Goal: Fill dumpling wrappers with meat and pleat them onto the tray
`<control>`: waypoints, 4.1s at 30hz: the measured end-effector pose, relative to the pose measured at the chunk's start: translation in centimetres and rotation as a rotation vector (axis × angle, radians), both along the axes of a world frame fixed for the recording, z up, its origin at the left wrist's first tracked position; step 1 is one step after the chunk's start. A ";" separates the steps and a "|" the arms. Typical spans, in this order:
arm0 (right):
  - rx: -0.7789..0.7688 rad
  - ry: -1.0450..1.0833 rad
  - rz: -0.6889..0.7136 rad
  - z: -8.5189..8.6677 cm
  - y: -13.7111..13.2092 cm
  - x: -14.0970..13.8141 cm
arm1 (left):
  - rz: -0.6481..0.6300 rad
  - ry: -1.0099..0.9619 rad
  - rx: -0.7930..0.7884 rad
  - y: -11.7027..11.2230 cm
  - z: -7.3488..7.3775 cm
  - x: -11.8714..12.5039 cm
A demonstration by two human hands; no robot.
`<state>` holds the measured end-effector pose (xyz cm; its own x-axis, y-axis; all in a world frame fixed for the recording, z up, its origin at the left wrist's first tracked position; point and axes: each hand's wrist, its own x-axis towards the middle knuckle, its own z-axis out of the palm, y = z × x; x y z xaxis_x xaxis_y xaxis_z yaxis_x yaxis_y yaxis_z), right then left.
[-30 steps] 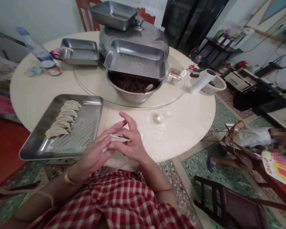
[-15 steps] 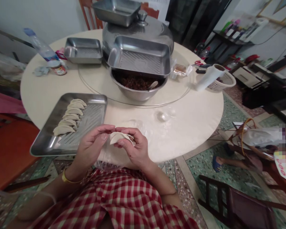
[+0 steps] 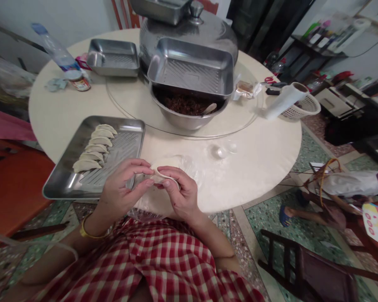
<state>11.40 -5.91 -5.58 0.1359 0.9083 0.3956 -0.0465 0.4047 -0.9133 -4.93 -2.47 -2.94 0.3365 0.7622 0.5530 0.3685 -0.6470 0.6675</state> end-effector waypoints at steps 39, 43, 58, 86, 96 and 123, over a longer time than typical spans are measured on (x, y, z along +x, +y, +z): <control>-0.001 -0.149 -0.001 0.5 0.1 0.0 | 0.116 0.114 0.159 -0.4 -0.7 -0.3; 0.008 -0.171 0.008 0.5 0.1 0.1 | 0.084 0.129 0.185 -0.5 -0.4 -0.2; -0.022 -0.117 0.027 0.9 -0.2 0.1 | 0.005 0.011 0.117 -0.7 -0.3 -0.8; -0.071 -0.041 -0.033 0.3 0.0 -0.6 | -0.214 0.015 -0.050 1.5 0.7 -1.3; -0.049 -0.160 -0.020 0.9 0.1 -0.7 | -0.236 0.063 -0.029 1.5 1.4 -1.5; 0.057 -0.224 -0.052 0.3 0.1 -0.6 | -0.179 -0.007 -0.117 1.0 0.3 -2.1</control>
